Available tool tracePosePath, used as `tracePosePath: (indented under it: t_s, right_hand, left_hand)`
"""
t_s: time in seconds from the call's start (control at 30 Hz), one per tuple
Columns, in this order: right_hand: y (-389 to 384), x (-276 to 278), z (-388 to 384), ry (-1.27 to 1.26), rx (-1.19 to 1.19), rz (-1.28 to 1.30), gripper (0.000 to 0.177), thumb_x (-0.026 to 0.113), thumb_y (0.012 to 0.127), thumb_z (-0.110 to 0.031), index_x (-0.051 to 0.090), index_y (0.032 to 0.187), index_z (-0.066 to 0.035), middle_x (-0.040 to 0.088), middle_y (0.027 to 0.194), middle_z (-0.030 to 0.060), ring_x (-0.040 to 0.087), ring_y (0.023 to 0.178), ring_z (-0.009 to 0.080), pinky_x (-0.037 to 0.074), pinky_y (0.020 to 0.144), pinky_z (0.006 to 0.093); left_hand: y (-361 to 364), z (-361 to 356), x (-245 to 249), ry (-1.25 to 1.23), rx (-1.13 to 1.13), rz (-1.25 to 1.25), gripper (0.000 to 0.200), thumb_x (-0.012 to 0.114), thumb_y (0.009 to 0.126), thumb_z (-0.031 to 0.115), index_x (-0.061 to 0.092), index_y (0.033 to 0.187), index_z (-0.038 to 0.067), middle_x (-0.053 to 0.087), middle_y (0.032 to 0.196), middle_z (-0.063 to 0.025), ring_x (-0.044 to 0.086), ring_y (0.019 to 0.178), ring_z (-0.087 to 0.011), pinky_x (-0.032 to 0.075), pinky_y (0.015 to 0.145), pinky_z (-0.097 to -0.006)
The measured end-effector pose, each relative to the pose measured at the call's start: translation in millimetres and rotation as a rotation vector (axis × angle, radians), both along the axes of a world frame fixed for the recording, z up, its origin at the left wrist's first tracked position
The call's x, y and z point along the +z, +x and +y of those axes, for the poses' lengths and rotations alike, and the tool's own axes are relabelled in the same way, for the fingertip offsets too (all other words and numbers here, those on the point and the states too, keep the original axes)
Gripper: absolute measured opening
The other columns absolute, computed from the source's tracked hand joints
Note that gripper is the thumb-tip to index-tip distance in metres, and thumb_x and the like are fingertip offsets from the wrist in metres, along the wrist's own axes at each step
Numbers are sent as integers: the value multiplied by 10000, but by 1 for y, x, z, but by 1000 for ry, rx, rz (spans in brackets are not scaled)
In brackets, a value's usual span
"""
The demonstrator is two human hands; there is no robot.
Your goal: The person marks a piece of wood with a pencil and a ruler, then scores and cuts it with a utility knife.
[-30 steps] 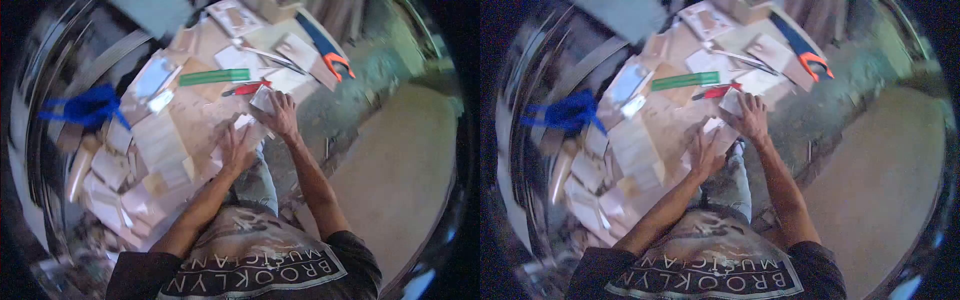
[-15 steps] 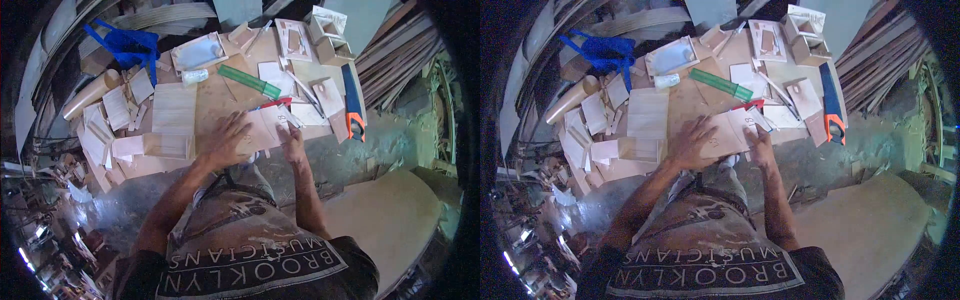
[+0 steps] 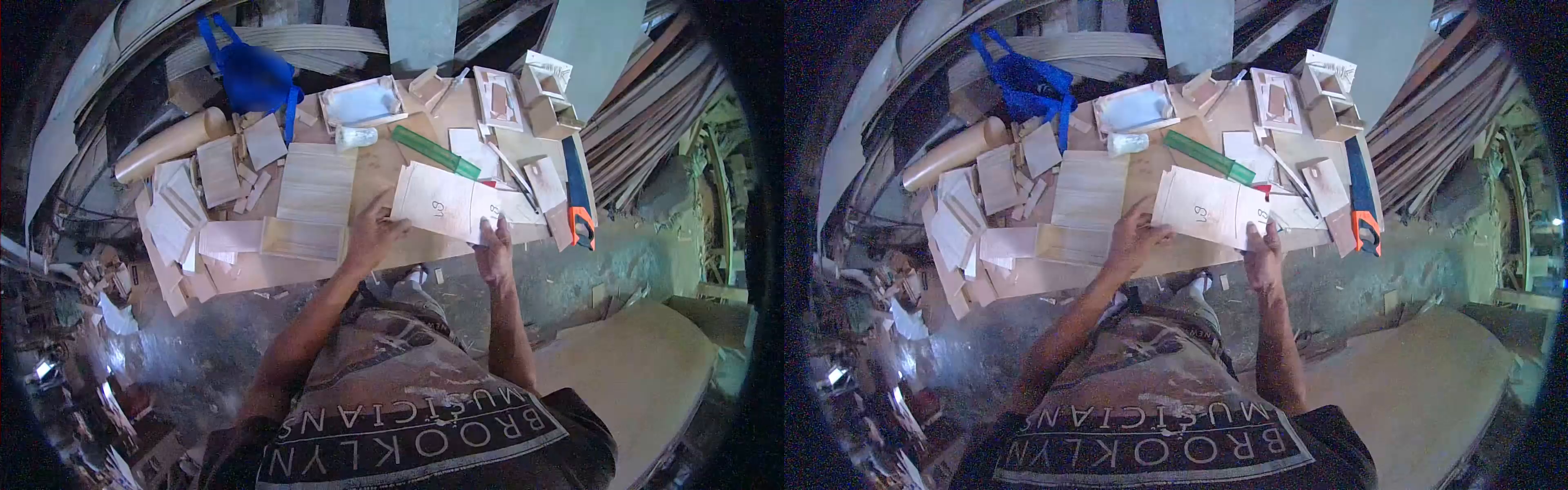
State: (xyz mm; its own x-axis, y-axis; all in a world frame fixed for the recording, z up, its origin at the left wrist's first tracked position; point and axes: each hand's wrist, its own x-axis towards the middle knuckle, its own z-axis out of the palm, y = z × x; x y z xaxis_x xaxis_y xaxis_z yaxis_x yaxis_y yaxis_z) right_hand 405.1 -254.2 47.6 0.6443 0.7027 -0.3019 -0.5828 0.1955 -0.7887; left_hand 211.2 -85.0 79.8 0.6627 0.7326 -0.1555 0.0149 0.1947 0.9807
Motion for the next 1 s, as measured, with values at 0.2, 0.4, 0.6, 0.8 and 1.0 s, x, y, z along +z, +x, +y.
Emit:
tracePosePath:
  t_s: [0.2, 0.4, 0.6, 0.8, 1.0]
  right_hand:
    - [-56, -1, -17, -184, -65, -113, 413, 527, 953, -91, 458, 1358, -52, 600, 1141, 42, 575, 1012, 147, 482, 835, 310]
    - [-102, 31, -23, -451, -21, -327, 446, 546, 975, -205, 456, 1394, -83, 624, 938, 21, 594, 790, 108, 493, 615, 299]
    - [-139, 50, -7, -347, -75, -393, 568, 580, 940, -135, 365, 1462, -75, 619, 947, 46, 572, 760, 106, 471, 661, 256]
    - [-146, 22, 32, -355, 206, -388, 626, 633, 891, -101, 365, 1454, -41, 650, 961, 71, 606, 797, 128, 495, 681, 262]
    - [-187, -14, 80, -418, 362, -570, 597, 687, 828, -73, 475, 1386, -48, 643, 845, 95, 601, 718, 142, 507, 646, 293]
  left_hand:
    - [-36, 24, 1, -147, -138, -29, 399, 528, 978, 116, 473, 1327, -68, 672, 983, -144, 691, 828, -175, 565, 699, -251]
    - [-71, 42, -4, -269, -197, 17, 362, 465, 1009, 117, 459, 1302, -96, 655, 1003, -190, 700, 856, -259, 599, 766, -338]
    - [-93, 45, 0, -237, -104, -92, 355, 479, 1003, 107, 474, 1328, -36, 644, 1028, -178, 693, 862, -247, 598, 791, -338]
    - [-142, 72, -15, 130, 67, 220, 377, 552, 966, 92, 522, 1333, 13, 650, 1038, -93, 653, 854, -161, 549, 749, -275]
    - [-217, 89, -31, 529, 239, 568, 390, 609, 893, 68, 590, 1283, 58, 610, 984, -100, 596, 881, -205, 485, 796, -336]
